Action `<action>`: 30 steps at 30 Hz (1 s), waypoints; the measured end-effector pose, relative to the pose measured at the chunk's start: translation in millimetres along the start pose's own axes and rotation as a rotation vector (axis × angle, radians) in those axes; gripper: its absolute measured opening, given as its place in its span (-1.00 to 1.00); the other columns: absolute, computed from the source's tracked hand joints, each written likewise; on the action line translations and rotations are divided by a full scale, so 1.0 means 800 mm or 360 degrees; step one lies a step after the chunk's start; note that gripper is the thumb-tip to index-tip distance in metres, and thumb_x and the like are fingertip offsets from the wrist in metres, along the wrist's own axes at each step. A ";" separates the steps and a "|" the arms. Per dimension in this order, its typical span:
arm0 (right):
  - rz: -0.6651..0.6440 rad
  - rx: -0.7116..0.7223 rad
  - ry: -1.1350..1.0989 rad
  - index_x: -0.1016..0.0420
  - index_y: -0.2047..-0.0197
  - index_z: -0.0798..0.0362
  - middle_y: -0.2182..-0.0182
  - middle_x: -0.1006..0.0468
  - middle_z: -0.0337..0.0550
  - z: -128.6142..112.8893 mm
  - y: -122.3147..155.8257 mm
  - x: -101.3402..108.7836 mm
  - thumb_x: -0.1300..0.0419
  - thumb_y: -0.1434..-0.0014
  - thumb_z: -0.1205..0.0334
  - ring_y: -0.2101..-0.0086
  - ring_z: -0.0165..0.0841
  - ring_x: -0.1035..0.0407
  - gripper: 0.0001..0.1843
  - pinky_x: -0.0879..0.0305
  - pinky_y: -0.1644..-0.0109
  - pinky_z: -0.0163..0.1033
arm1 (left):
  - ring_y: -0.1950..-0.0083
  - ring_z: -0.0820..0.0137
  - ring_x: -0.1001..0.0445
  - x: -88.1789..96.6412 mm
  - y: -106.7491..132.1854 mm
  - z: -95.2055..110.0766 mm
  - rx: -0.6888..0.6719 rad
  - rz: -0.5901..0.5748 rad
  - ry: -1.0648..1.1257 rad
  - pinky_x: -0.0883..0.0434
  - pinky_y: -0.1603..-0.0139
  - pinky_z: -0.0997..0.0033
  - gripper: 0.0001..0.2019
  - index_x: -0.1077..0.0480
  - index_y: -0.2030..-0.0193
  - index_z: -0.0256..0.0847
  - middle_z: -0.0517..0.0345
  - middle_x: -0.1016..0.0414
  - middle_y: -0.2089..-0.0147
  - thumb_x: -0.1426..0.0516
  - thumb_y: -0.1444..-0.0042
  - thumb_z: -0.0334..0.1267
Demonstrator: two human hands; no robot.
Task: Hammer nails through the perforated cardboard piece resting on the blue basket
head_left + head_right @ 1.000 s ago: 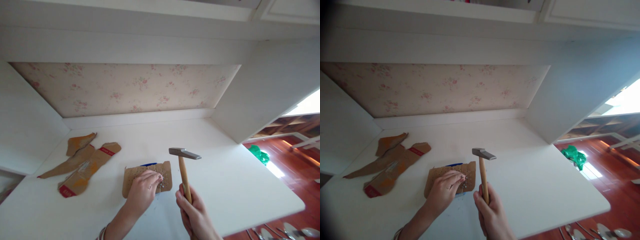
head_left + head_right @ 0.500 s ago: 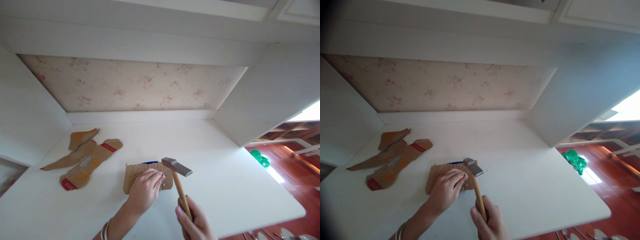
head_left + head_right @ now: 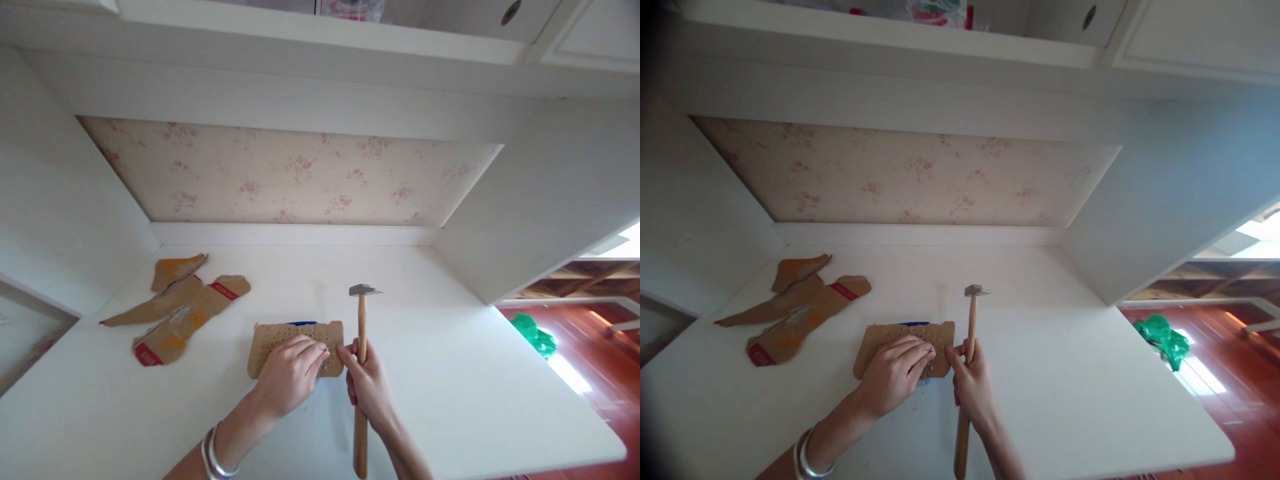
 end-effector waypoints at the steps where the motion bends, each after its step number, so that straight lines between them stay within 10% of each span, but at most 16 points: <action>1: -0.0027 -0.0010 -0.0027 -0.10 0.33 -0.09 0.82 -0.11 -0.66 0.001 0.001 -0.003 -0.24 -0.12 -0.20 0.82 -0.57 0.08 -0.54 0.08 0.83 -0.49 | 0.19 0.30 -0.56 0.000 0.000 0.000 -0.0017 -0.0015 -0.0001 -0.54 0.11 0.27 -0.83 -0.47 0.16 -0.22 0.06 -0.60 0.26 -0.03 -0.34 -0.39; 13: 0.0030 -0.0096 -0.0189 -0.10 0.32 -0.08 0.80 -0.15 -0.65 0.022 0.049 -0.021 -0.30 -0.06 -0.22 0.84 -0.61 0.03 -0.48 0.09 0.84 -0.53 | 0.19 0.32 -0.56 0.025 0.016 0.003 -0.0219 -0.0074 -0.0016 -0.53 0.10 0.32 -0.83 -0.49 0.14 -0.20 0.06 -0.60 0.28 -0.05 -0.31 -0.39; 22: 0.0132 -0.0199 -0.0292 -0.11 0.33 -0.08 0.84 -0.13 -0.66 0.050 0.077 -0.043 -0.31 -0.04 -0.26 0.87 -0.59 0.03 -0.46 0.04 0.85 -0.51 | 0.27 0.37 -0.56 0.057 0.074 -0.025 0.0917 0.0378 0.0297 -0.48 0.31 0.50 -0.79 -0.49 0.23 -0.14 0.15 -0.59 0.29 -0.08 -0.34 -0.16; 30: 0.0041 -0.0232 -0.0349 -0.12 0.32 -0.08 0.85 -0.14 -0.65 0.044 0.075 -0.047 -0.34 -0.03 -0.23 0.87 -0.60 0.05 -0.46 0.09 0.85 -0.53 | 0.21 0.33 -0.51 0.062 0.082 -0.011 0.0730 0.0494 0.0126 -0.44 0.16 0.39 -0.84 -0.47 0.24 -0.13 0.13 -0.56 0.29 -0.08 -0.33 -0.25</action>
Point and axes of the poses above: each hand's wrist, its own y-axis away from the middle knuckle, its own x-axis out of the back of the hand, z = x × y, the point moved 8 cm from there along -y, towards the middle knuckle
